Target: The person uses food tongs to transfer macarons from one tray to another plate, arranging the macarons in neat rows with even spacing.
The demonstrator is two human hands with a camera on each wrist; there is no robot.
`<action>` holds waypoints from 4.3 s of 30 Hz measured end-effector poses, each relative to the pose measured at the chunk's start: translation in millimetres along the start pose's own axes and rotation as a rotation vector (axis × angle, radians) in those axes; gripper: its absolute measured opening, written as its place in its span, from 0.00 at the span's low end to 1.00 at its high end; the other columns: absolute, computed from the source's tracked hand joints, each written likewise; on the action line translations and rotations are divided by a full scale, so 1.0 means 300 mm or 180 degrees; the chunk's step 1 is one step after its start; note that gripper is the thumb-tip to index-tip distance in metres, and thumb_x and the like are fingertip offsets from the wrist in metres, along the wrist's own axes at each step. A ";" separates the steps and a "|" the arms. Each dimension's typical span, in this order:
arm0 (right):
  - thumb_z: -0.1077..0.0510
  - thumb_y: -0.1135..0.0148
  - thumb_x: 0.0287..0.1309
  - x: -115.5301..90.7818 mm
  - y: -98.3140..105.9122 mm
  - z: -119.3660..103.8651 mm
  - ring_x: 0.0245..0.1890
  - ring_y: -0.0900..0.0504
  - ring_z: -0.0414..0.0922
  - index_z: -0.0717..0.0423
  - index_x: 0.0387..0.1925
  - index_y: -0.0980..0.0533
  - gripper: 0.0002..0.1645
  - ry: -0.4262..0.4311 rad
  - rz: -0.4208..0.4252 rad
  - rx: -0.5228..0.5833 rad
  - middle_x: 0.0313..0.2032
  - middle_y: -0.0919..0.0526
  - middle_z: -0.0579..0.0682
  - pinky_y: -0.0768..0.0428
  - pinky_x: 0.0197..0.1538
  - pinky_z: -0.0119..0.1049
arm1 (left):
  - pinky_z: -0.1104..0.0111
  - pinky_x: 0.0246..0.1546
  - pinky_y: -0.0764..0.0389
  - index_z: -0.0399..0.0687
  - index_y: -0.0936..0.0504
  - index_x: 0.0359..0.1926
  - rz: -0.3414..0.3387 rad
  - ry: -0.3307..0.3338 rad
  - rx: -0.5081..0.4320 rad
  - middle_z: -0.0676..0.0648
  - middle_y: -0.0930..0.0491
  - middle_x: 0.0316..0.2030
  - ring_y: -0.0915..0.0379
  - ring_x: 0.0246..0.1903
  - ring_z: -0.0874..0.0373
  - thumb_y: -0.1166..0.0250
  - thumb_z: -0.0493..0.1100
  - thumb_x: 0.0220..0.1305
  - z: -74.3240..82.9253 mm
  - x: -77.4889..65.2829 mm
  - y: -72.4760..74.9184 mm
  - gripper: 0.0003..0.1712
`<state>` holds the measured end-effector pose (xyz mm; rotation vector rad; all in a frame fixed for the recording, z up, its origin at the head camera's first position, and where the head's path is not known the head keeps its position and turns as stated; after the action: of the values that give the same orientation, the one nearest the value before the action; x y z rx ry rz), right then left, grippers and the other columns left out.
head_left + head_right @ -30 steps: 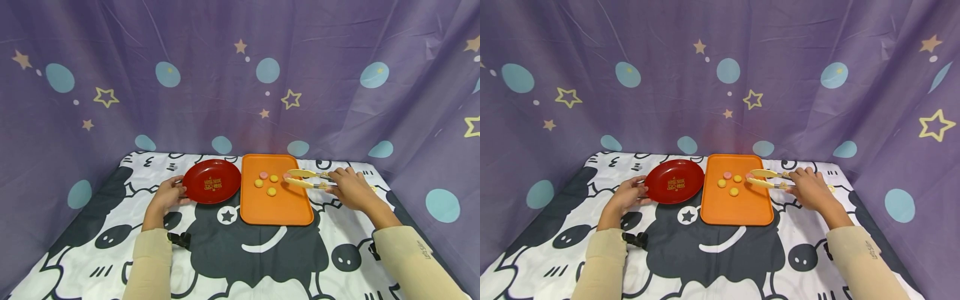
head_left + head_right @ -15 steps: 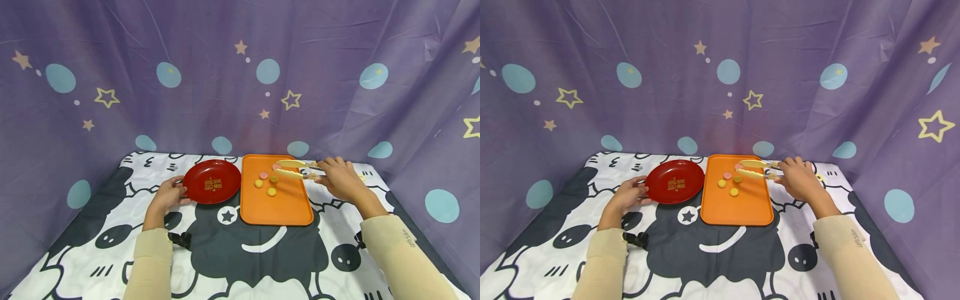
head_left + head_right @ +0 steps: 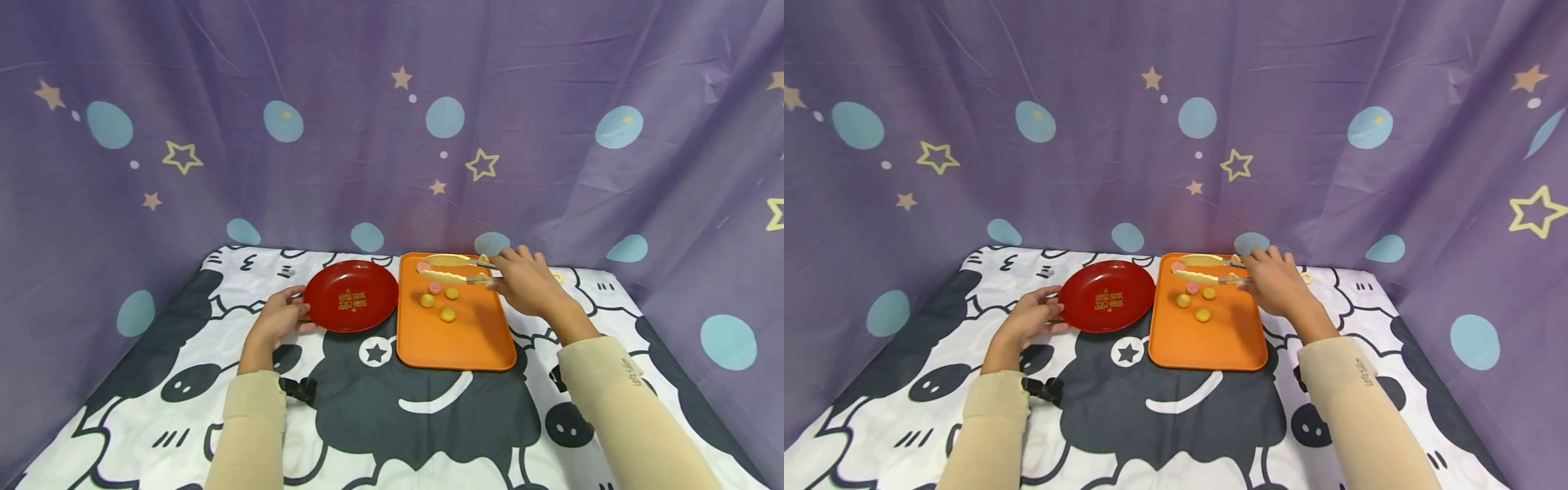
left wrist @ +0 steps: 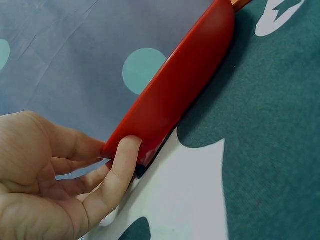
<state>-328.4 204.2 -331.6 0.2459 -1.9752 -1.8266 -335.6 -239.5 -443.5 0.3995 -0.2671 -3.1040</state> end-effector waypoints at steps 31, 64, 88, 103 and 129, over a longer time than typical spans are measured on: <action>0.45 0.35 0.69 0.205 -0.107 -0.239 0.55 0.32 0.53 0.53 0.67 0.25 0.30 0.0188 -0.0303 0.0022 0.57 0.23 0.52 0.32 0.56 0.53 | 0.59 0.44 0.12 0.41 0.46 0.80 -0.0023 -0.0008 -0.0048 0.31 0.33 0.66 0.19 0.40 0.52 0.50 0.29 0.75 0.008 -0.009 -0.005 0.36; 0.43 0.36 0.68 0.280 -0.161 -0.344 0.53 0.34 0.52 0.51 0.61 0.20 0.26 0.0163 -0.0700 -0.0493 0.54 0.24 0.50 0.35 0.52 0.50 | 0.61 0.42 0.11 0.43 0.45 0.80 0.0020 0.0060 -0.0012 0.32 0.33 0.66 0.19 0.40 0.51 0.49 0.30 0.75 0.006 0.002 -0.001 0.36; 0.42 0.33 0.66 0.223 -0.125 -0.290 0.53 0.35 0.55 0.54 0.63 0.23 0.31 -0.0005 -0.0519 -0.0188 0.55 0.26 0.54 0.34 0.56 0.55 | 0.60 0.42 0.11 0.43 0.46 0.80 0.0032 0.0062 -0.0007 0.32 0.33 0.65 0.20 0.41 0.51 0.49 0.29 0.75 0.003 0.001 -0.002 0.36; 0.45 0.34 0.68 0.125 -0.116 -0.153 0.57 0.36 0.59 0.59 0.69 0.30 0.35 -0.0168 -0.0355 0.0124 0.60 0.29 0.59 0.35 0.53 0.54 | 0.59 0.42 0.11 0.42 0.46 0.80 0.0000 0.0000 -0.0013 0.32 0.33 0.64 0.20 0.41 0.50 0.50 0.29 0.75 0.009 0.001 -0.003 0.36; 0.46 0.32 0.67 -0.050 -0.090 0.051 0.50 0.35 0.60 0.61 0.65 0.28 0.33 -0.0312 -0.0320 0.0215 0.54 0.27 0.60 0.36 0.45 0.54 | 0.60 0.42 0.11 0.43 0.47 0.81 0.0016 0.0038 0.0015 0.31 0.34 0.66 0.19 0.42 0.50 0.49 0.30 0.75 0.010 -0.001 -0.004 0.36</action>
<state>-325.8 221.1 -361.7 0.2863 -2.1296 -1.8682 -336.1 -237.8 -440.7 0.4168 -0.2748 -3.0956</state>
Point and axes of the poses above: each hand's wrist, its own x-axis towards the middle knuckle, its own y-axis out of the back of the hand, z = x × y, the point moved 5 cm from there along x, towards the middle knuckle
